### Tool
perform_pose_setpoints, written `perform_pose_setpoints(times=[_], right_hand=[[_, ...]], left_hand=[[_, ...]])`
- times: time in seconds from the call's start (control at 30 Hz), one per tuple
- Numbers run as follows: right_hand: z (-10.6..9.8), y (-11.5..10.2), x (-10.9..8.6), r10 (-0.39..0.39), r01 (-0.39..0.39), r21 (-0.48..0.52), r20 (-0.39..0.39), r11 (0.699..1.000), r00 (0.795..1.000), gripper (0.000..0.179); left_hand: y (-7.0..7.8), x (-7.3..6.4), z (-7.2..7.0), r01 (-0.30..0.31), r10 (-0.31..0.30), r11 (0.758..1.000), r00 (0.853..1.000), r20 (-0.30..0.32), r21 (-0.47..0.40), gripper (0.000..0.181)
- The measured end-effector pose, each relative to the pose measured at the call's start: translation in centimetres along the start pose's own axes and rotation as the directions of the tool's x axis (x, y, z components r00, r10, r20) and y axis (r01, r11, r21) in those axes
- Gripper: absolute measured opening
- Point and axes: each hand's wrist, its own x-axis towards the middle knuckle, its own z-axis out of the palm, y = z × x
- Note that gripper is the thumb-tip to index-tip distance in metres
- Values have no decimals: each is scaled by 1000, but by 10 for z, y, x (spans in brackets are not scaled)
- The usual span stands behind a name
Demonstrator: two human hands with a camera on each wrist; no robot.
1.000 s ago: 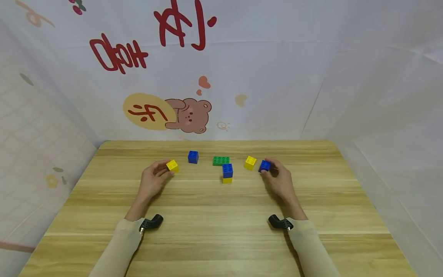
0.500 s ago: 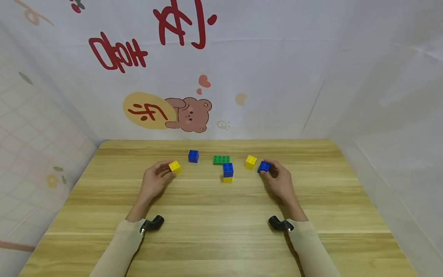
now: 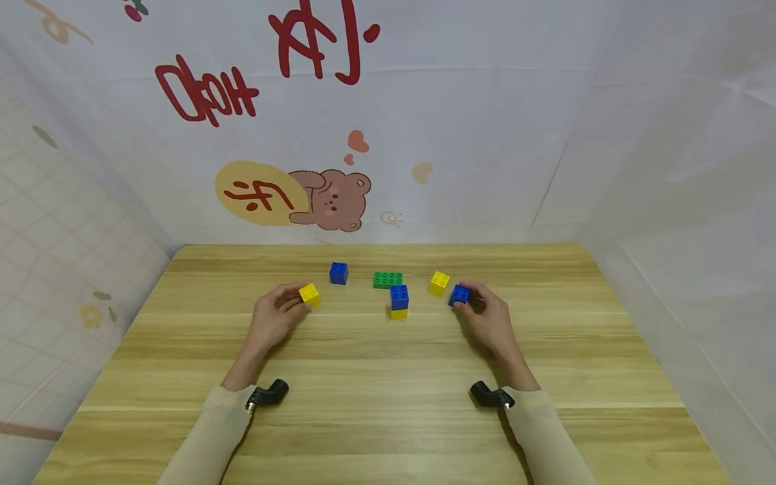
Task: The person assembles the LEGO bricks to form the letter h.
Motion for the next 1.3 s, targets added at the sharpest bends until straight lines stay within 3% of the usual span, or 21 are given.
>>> perform_pose_setpoints(times=[0.27, 0.77, 1.3], right_hand=[[2, -4, -3, 7, -7, -17, 9, 1000, 1000, 42], [9, -10, -9, -1, -1, 32, 44, 999, 999, 41], [13, -16, -11, -28, 24, 55, 73, 998, 997, 41]], left_hand=[[0, -2, 2, 18, -18, 1000, 999, 27, -9, 45], [0, -6, 11, -25, 26, 999, 998, 60, -21, 46], [7, -10, 20, -19, 21, 999, 996, 87, -26, 45]])
